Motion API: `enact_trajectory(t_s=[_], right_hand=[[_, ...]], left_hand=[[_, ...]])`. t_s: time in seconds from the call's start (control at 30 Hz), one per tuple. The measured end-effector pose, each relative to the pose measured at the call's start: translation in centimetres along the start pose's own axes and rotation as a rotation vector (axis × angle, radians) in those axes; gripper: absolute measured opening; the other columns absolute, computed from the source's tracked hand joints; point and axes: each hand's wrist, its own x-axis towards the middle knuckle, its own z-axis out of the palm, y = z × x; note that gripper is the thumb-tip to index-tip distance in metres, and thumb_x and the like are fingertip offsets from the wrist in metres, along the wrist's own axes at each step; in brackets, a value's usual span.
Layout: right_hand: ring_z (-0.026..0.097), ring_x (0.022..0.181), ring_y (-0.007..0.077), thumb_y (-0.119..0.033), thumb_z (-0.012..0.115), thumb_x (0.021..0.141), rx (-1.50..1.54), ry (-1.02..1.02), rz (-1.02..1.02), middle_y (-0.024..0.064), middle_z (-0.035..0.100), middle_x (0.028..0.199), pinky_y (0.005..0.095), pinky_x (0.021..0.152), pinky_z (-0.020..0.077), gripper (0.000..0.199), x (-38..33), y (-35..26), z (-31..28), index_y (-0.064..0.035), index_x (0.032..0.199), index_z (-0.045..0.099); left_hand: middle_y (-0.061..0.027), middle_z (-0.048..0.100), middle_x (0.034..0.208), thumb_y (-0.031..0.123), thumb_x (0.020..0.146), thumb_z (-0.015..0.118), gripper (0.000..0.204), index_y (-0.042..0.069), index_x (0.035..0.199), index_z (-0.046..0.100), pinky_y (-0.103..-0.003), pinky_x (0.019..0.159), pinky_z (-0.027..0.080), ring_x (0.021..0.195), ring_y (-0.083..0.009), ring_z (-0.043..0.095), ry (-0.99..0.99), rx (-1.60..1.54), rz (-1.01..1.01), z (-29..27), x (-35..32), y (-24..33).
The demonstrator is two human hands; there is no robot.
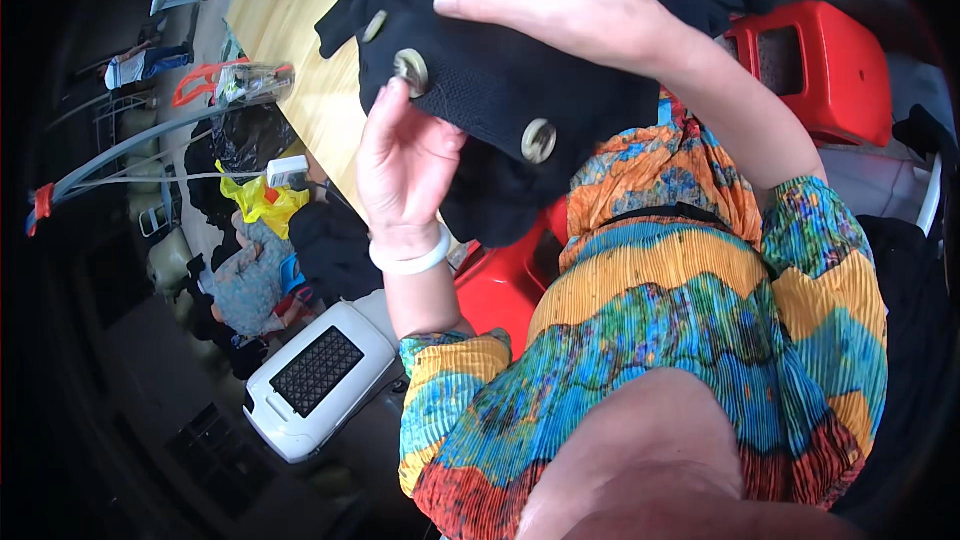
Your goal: Trimming excess threads and cleaning up the edges around buttons and grommets on black jackets.
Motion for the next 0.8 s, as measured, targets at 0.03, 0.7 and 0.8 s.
enact_trajectory(t_s=[0.03, 0.7, 0.8], right_hand=[[0.056, 0.076, 0.0165, -0.012, 0.057, 0.077, 0.360, 0.160, -0.070, 0.0085, 0.055, 0.078, 0.0283, 0.069, 0.0454, 0.021, -0.6, 0.8, 1.2, -0.0037, 0.094, 0.050], [0.058, 0.063, 0.0258, -0.004, 0.059, 0.068, -0.286, 0.160, -0.550, 0.0079, 0.058, 0.070, 0.0322, 0.055, 0.0468, 0.016, -1.6, 2.0, 0.6, -0.0049, 0.083, 0.053], [0.059, 0.072, 0.0172, -0.007, 0.053, 0.077, -0.223, 0.177, -0.217, 0.0094, 0.055, 0.077, 0.0274, 0.068, 0.0468, 0.020, -1.8, 0.7, -0.8, -0.0085, 0.097, 0.049]], left_hand=[[-0.0122, 0.054, 0.113, 0.017, 0.087, 0.046, 0.029, 0.005, 0.113, 0.050, -0.034, 0.075, 0.048, 0.101, -0.0230, 0.054, -0.109, -0.163, -0.084, -0.4, 0.5, -0.2], [-0.0052, 0.057, 0.101, 0.011, 0.086, 0.048, 0.020, 0.006, 0.106, 0.051, -0.031, 0.063, 0.046, 0.084, -0.0179, 0.055, 0.009, 0.020, -0.003, -0.2, 0.3, -2.4], [-0.0033, 0.057, 0.103, 0.013, 0.087, 0.049, 0.020, 0.007, 0.106, 0.051, -0.032, 0.062, 0.045, 0.086, -0.0185, 0.055, -0.025, 0.008, 0.043, -0.7, 0.0, -2.8]])
